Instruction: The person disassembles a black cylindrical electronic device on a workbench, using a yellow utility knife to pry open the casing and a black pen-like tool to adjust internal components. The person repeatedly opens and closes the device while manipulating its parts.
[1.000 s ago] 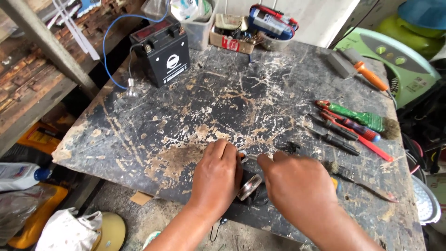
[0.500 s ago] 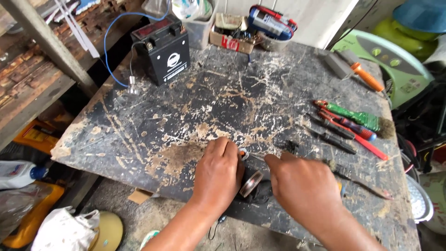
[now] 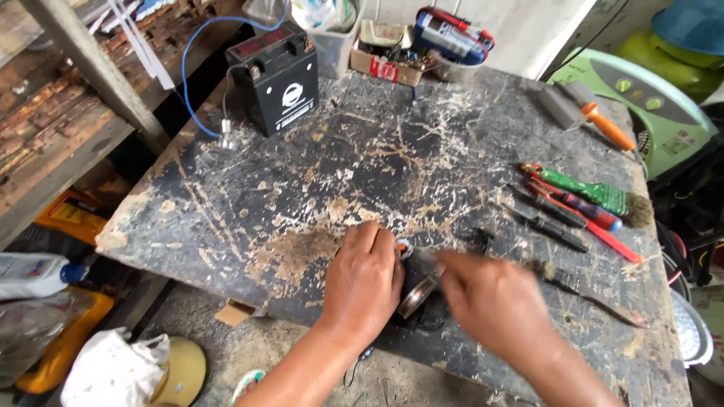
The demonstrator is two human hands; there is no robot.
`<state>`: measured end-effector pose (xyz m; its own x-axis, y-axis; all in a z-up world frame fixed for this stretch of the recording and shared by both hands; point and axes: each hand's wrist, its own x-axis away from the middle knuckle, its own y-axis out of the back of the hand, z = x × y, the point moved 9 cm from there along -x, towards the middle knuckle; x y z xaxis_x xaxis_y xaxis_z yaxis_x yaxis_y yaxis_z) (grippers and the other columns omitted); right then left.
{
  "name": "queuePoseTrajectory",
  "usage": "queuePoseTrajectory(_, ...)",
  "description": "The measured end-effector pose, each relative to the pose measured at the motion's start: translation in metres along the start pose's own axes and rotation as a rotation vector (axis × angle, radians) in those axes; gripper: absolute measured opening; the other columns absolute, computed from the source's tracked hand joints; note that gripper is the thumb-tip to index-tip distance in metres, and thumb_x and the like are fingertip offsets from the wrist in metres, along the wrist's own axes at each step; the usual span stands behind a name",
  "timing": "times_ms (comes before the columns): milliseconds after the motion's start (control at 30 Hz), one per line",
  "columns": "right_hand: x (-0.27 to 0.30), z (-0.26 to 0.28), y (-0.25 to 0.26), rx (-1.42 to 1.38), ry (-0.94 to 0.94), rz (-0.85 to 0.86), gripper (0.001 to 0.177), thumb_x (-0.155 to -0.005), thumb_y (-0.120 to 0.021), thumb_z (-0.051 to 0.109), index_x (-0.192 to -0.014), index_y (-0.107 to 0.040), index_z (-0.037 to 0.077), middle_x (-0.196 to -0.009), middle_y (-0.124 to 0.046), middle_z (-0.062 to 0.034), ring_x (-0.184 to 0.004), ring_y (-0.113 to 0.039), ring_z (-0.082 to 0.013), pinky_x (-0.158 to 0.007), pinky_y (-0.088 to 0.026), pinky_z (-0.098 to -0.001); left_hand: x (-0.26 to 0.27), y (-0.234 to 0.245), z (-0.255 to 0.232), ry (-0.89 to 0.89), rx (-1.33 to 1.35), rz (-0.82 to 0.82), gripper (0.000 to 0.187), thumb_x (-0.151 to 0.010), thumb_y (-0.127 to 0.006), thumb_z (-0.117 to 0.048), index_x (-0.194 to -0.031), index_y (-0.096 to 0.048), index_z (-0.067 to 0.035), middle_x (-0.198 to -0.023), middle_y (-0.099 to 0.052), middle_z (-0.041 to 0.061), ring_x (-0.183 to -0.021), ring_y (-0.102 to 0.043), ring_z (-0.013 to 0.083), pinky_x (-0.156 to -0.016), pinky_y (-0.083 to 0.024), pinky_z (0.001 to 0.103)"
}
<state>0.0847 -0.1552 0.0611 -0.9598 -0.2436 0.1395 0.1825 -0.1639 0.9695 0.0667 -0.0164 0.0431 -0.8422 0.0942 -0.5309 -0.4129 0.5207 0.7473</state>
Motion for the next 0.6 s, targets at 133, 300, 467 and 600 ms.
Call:
queuePoseTrajectory(133,-0.005,-0.008,0.002,-0.013,-0.017,-0.045,0.035,-0.104,-0.045,0.017,-0.117,-0.076,0.025,-0.051,-0.076,0.0002,-0.028,-0.058,-0.0102,-0.021,-0.049,-0.0235,0.001,-0.001,0.001,0.011,-0.024,-0.005,0.017,-0.088,-0.072,-0.006,-0.099,-0.061,-0.002,-0.103,-0.059,0.013,-0.096,-0.056,0.0300,-0.077,-0.054,0.039)
queuePoseTrajectory(300,-0.004,-0.016,-0.004,-0.098,0.040,-0.080,0.034,-0.097,-0.050,0.017,-0.117,-0.076,0.024,-0.065,-0.081,-0.0038,-0.036,-0.064,-0.0139,-0.034,-0.055,-0.0317,-0.002,0.001,0.003,0.052,0.010,0.021,0.011,-0.088,-0.069,-0.002,-0.093,-0.060,-0.004,-0.096,-0.059,0.010,-0.090,-0.056,0.0248,-0.075,-0.052,0.035)
queuePoseTrajectory(467,-0.001,-0.041,-0.017,-0.270,-0.122,-0.066,0.021,-0.101,-0.052,0.032,-0.102,-0.070,0.022,-0.061,-0.069,-0.0024,-0.051,-0.064,-0.0211,-0.055,-0.043,-0.0363,-0.004,0.006,0.010,0.102,0.087,0.031,0.006,-0.095,-0.065,-0.006,-0.091,-0.061,-0.006,-0.097,-0.059,0.007,-0.090,-0.056,0.0246,-0.075,-0.051,0.038)
queuePoseTrajectory(600,0.021,-0.010,-0.021,-0.516,0.105,-0.156,0.050,-0.082,-0.075,0.043,-0.126,-0.066,0.020,-0.110,-0.073,-0.0022,-0.095,-0.075,-0.0173,-0.079,-0.057,-0.0333,-0.002,0.004,0.017,0.159,0.159,0.145,0.007,-0.093,-0.068,-0.008,-0.098,-0.066,-0.004,-0.105,-0.063,0.008,-0.095,-0.060,0.0257,-0.081,-0.056,0.039)
